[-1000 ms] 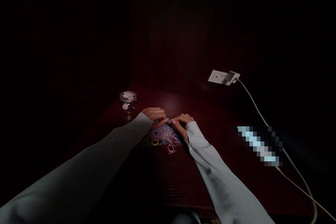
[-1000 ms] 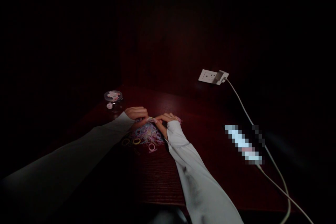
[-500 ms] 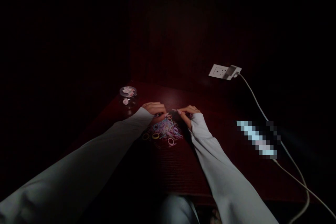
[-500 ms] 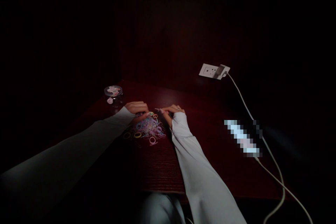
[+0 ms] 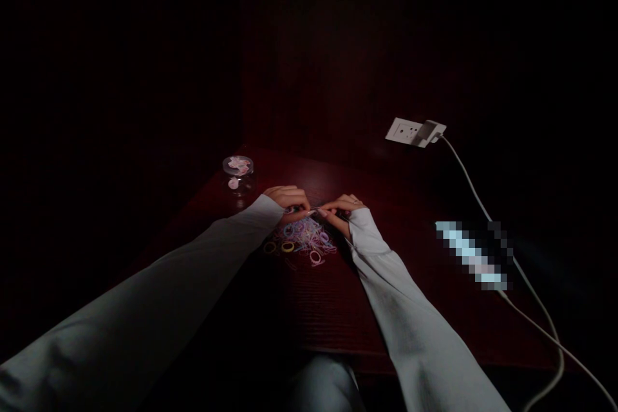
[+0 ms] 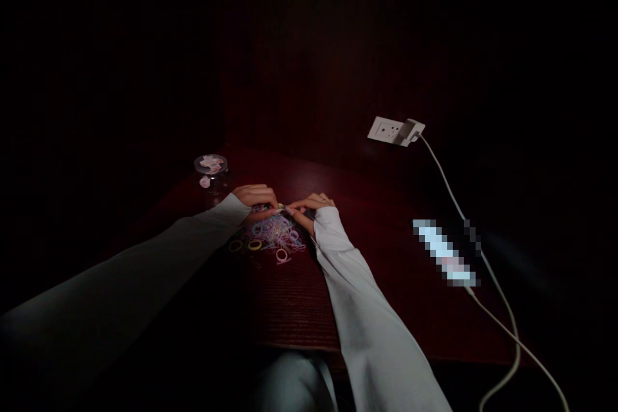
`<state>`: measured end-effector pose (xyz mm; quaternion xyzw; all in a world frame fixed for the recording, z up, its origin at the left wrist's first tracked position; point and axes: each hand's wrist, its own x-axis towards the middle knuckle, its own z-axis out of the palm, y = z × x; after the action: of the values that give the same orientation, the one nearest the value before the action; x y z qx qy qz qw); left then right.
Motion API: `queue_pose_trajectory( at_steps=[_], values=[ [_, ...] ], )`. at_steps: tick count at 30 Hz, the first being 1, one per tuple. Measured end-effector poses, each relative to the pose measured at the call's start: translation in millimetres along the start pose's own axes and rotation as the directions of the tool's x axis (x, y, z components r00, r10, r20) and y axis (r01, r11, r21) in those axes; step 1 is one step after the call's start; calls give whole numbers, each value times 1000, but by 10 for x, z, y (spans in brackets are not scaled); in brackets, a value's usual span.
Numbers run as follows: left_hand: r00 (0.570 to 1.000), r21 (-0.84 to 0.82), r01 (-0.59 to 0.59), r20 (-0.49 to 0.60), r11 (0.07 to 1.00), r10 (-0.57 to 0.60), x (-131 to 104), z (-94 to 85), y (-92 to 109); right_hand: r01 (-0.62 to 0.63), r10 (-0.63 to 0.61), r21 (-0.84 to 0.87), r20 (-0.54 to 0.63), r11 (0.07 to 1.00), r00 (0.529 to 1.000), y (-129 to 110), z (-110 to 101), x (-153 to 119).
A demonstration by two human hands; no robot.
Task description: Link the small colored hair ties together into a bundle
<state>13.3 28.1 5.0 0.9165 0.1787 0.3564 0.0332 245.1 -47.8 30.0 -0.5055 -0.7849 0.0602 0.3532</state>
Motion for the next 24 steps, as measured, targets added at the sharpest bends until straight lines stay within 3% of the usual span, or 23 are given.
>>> queue_pose_trajectory(
  at_steps=[4, 10, 24],
  values=[
    [999, -14, -23, 46, 1000, 23, 3, 1, -52, 17, -17, -10, 4, 1000, 1000, 7, 12, -7],
    [999, 48, 4, 53, 999, -7, -3, -98, 43, 7, -6, -59, 16, 998, 1000, -13, 9, -28],
    [998, 111, -55, 3, 992, 55, 2, -3, -46, 4, 0, -65, 64, 998, 998, 35, 76, -15]
  ],
)
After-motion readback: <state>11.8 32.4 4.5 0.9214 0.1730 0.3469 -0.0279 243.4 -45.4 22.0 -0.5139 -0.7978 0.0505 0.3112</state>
